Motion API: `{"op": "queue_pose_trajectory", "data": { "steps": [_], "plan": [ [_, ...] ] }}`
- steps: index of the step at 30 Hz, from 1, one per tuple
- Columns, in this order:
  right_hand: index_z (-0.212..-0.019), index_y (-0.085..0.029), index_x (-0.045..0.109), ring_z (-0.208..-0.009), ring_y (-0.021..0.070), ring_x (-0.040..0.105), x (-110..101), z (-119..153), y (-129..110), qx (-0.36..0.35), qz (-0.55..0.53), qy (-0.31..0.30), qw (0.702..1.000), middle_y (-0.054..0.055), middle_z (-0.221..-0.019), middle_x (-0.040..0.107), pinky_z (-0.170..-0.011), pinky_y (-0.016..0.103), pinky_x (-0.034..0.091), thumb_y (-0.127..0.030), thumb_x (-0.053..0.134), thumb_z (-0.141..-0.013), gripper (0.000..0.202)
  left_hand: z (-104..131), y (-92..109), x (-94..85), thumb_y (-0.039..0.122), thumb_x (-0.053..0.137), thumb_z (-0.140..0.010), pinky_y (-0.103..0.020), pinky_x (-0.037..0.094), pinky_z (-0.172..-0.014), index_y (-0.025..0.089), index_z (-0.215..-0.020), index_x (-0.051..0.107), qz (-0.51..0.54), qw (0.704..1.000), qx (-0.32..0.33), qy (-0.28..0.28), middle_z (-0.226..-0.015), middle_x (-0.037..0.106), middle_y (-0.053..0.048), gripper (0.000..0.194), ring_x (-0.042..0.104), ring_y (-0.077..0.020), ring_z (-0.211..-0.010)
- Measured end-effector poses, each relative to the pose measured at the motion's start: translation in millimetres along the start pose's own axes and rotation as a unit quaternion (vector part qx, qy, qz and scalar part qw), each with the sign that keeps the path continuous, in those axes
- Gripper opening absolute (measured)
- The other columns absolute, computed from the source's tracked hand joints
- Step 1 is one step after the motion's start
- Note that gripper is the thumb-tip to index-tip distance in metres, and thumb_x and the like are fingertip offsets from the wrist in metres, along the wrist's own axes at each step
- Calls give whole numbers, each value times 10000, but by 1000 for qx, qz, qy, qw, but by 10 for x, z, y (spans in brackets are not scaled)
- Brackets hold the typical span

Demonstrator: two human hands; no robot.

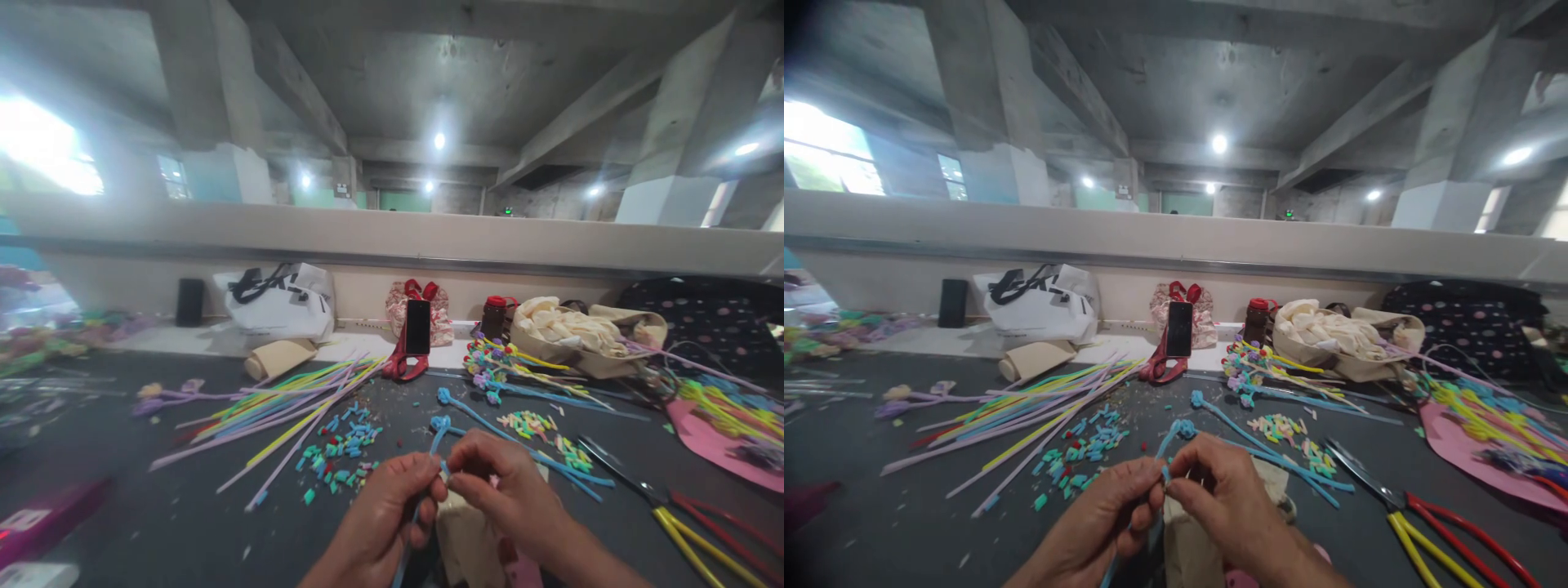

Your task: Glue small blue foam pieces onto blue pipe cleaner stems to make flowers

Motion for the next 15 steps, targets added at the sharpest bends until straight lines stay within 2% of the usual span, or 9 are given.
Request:
{"op": "queue_pose_trajectory", "data": {
  "steps": [4,12,15],
  "plan": [
    [-691,-172,571,-560,97,479,-13,22,-45,-25,44,17,999,-28,-619,526,-518,194,353,-179,537,-762,80,-2,-10,21,312,558,-725,-105,221,-295,111,-573,544,-9,1000,-5,-6,-391,423,50,252,303,-4,-300],
    [-772,-176,533,-556,96,498,17,57,-35,-1,-1,18,1000,-23,-659,529,-518,189,384,-187,470,-811,75,8,-2,81,356,565,-715,-108,204,-287,113,-572,539,-34,999,6,-22,-370,434,45,284,318,-7,-285],
    [-776,-178,549,-566,97,503,19,68,-56,-17,18,20,999,-16,-679,529,-527,192,384,-185,469,-815,89,8,-18,93,380,586,-689,-117,207,-290,114,-566,538,-39,999,-4,-33,-358,426,50,297,312,-9,-281]
  ]
}}
Point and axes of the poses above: each hand's wrist, its own z-axis away from the middle knuckle, its own x-axis out of the palm, y = z × x, the point moved 9 cm from there along -z, towards the middle knuckle
